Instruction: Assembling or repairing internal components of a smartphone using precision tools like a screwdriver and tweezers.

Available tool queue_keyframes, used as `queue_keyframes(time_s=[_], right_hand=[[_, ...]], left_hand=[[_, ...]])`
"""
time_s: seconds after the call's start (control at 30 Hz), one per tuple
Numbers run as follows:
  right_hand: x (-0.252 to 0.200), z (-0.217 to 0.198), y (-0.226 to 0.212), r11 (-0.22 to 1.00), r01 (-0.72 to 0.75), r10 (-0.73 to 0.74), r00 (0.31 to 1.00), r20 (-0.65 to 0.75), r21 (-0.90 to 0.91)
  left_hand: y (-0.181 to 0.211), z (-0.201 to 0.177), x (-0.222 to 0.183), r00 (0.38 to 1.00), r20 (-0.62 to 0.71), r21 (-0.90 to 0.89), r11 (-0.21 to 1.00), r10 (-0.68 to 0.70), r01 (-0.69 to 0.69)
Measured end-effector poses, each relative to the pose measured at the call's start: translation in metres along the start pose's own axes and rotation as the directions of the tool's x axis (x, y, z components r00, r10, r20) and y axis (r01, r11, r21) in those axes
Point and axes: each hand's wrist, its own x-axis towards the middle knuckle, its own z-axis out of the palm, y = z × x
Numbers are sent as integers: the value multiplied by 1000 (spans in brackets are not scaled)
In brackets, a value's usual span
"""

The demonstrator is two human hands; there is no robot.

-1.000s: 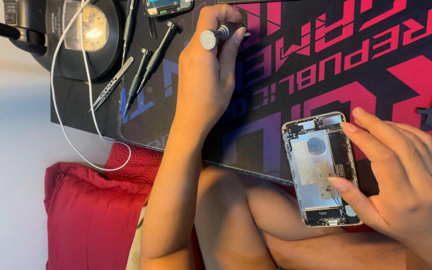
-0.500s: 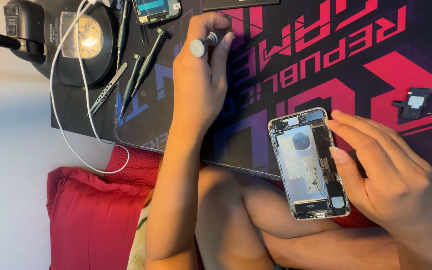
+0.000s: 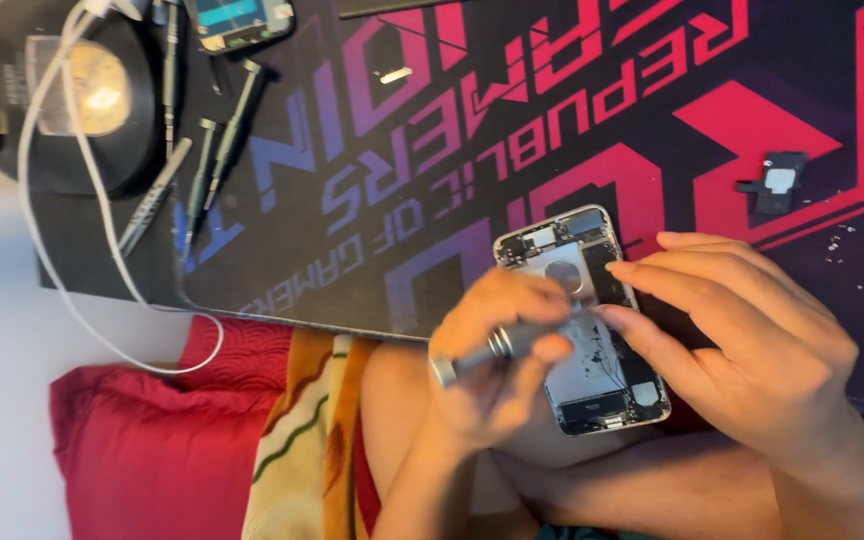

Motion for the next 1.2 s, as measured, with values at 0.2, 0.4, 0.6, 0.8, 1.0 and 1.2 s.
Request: queue_keyframes(time_s=[0.2,0.4,0.6,0.8,1.0,1.2], right_hand=[[5,-1,-1,993,-3,2,1000,6,119],[4,-2,-1,991,-29,24,999,36,132],[-4,-9,3,988,-123,102,975,198,95],[-10,-9,9,990,-139,129,962,239,23],[-11,-7,9,993,-112,103,976,193,36],[-8,-6,5,993,-111,104,981,163,32]], left_hand=[[-13,0,-15,999,44,-107,994,19,-14],[-1,-2,-7,990,129,-50,998,55,-49],[-2,-8,-9,981,196,-76,997,2,13],[-1,-5,-8,986,166,-32,999,3,2],[0,-7,-6,985,168,-31,999,31,-26],[-1,-5,-6,988,150,-34,999,37,-32]])
